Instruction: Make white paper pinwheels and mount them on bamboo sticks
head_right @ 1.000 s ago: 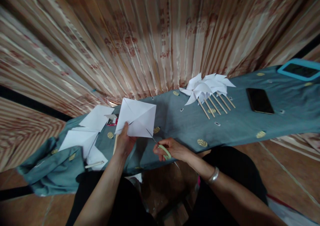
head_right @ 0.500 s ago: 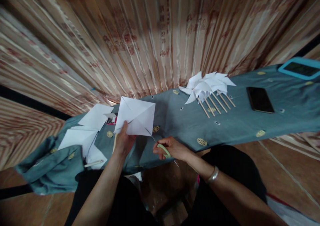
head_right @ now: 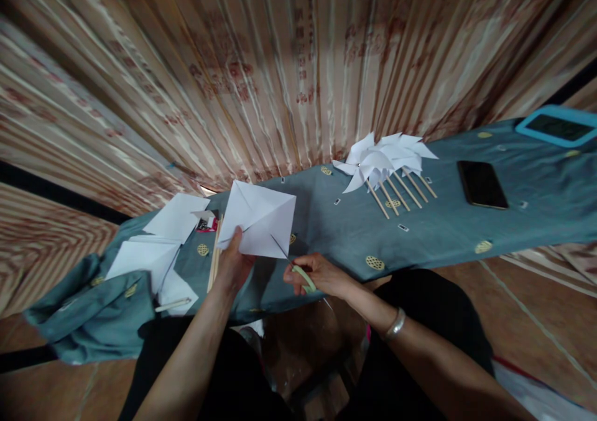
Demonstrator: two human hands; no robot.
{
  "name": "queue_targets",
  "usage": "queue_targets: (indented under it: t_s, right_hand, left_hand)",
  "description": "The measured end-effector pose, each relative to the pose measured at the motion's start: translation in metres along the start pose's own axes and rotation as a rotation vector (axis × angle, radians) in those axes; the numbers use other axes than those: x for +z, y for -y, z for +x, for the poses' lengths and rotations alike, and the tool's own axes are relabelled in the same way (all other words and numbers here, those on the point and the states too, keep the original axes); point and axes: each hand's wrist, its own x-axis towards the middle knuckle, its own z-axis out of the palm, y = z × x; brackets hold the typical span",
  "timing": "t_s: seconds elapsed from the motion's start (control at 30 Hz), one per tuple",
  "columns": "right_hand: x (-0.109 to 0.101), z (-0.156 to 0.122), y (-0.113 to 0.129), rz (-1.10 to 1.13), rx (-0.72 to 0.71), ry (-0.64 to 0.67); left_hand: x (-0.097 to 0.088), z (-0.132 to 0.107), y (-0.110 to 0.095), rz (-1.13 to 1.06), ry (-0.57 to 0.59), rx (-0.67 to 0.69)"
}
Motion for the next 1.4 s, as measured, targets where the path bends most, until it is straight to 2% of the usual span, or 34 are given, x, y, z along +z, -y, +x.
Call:
queue_targets:
  t_s: [0.3,0.77,0.97,1.4]
  right_hand:
    - [0.0,0.0007,-0.0001,-0.019,0.002,0.0]
    - [-0.0011,0.0025,-0.0034,-0.015,-0.007,-0.007]
    - [-0.0017,0.0013,-0.0018,0.001,-0.034,-0.017]
    - [0.0005,0.0031,-0.0006,0.011,0.011,-0.054]
  left_hand:
    - [-0.0013,0.0019,0.0002,-0.002,-0.031,-0.008]
    - [-0.0009,0.0008,0.0011,0.027,-0.013,0.009]
    - [-0.0022,-0.003,0.0057,0.101,0.023,-0.048]
    - [-0.0015,-0.0025,0.0054,0.1,0.014,-0.028]
